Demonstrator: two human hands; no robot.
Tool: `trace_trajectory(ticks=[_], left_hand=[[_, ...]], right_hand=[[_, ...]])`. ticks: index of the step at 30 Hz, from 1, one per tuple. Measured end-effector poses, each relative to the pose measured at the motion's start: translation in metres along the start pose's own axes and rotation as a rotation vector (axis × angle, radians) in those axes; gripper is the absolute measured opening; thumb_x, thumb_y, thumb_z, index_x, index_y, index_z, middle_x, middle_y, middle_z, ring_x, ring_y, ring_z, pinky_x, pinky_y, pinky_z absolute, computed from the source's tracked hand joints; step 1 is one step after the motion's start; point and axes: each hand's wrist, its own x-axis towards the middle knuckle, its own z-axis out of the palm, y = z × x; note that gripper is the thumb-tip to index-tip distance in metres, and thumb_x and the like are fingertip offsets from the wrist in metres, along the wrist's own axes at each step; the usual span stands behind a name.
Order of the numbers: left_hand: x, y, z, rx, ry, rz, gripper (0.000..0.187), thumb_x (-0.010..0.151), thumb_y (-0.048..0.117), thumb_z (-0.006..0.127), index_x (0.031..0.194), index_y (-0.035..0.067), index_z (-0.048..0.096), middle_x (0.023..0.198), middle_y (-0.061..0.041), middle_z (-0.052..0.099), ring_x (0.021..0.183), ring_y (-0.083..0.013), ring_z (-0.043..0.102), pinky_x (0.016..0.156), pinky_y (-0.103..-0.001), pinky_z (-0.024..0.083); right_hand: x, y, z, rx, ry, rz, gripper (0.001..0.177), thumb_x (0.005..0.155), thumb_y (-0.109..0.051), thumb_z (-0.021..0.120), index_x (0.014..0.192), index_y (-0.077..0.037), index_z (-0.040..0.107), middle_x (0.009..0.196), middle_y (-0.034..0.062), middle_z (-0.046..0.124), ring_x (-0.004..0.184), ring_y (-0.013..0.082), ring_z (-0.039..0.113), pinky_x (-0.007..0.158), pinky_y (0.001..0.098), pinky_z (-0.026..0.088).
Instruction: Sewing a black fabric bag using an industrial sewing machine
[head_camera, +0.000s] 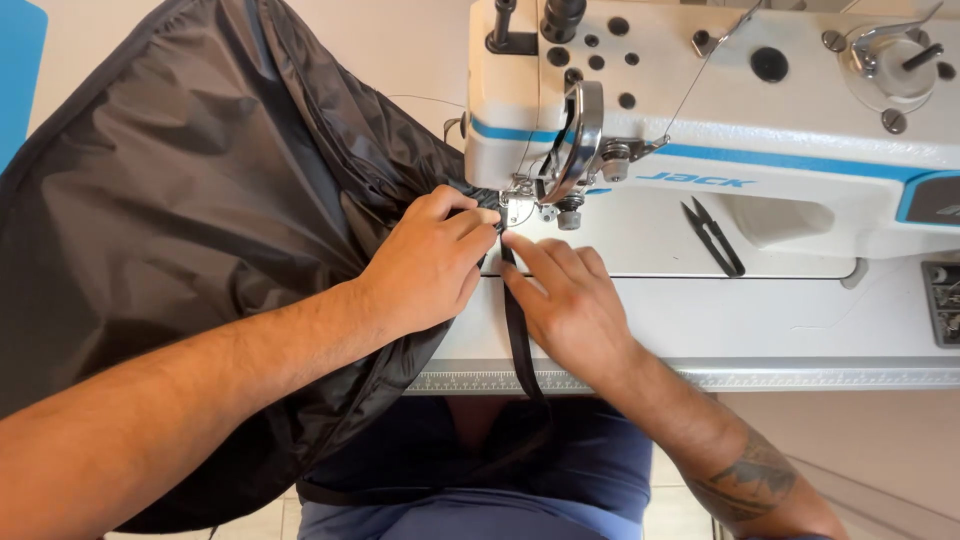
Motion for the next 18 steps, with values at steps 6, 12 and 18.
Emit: trace_trajectory(ticks=[6, 12, 18], left_hand=[[0.025, -0.012, -0.002, -0.248, -0.213, -0.137, 0.013, 0.079, 0.006, 0.065, 0.091, 0.006, 0.061, 0.084, -0.012, 0.065, 0.095, -0.0385, 0.065, 0.073, -0.046, 0.057], [0.042, -0.038, -0.005, -0.537, -0.275, -0.454, 0.012, 0.082, -0.003, 0.065, 0.088, 0.006, 0.070, 0.089, -0.017, 0.073, 0.094, -0.0418, 0.071, 0.079, -0.047, 0.058], [0.032, -0.030, 0.002, -0.663, -0.060, -0.536, 0.017, 0.082, -0.004, 0.068, 0.091, 0.008, 0.076, 0.110, -0.016, 0.076, 0.112, -0.0369, 0.071, 0.094, -0.044, 0.056]], right_hand=[[-0.007, 0.016, -0.009, -0.037, 0.018, -0.063, 0.024, 0.099, -0.006, 0.050, 0.105, -0.009, 0.073, 0.116, 0.0085, 0.072, 0.099, 0.0250, 0.063, 0.077, 0.0343, 0.045], [-0.009, 0.024, -0.001, -0.008, 0.006, -0.052, 0.027, 0.099, -0.005, 0.048, 0.108, -0.008, 0.074, 0.116, 0.0111, 0.074, 0.100, 0.0266, 0.065, 0.078, 0.0349, 0.046], [-0.002, 0.024, 0.011, 0.026, -0.031, -0.047, 0.029, 0.101, -0.005, 0.046, 0.110, -0.005, 0.073, 0.115, 0.0146, 0.073, 0.104, 0.0306, 0.067, 0.081, 0.0372, 0.048]])
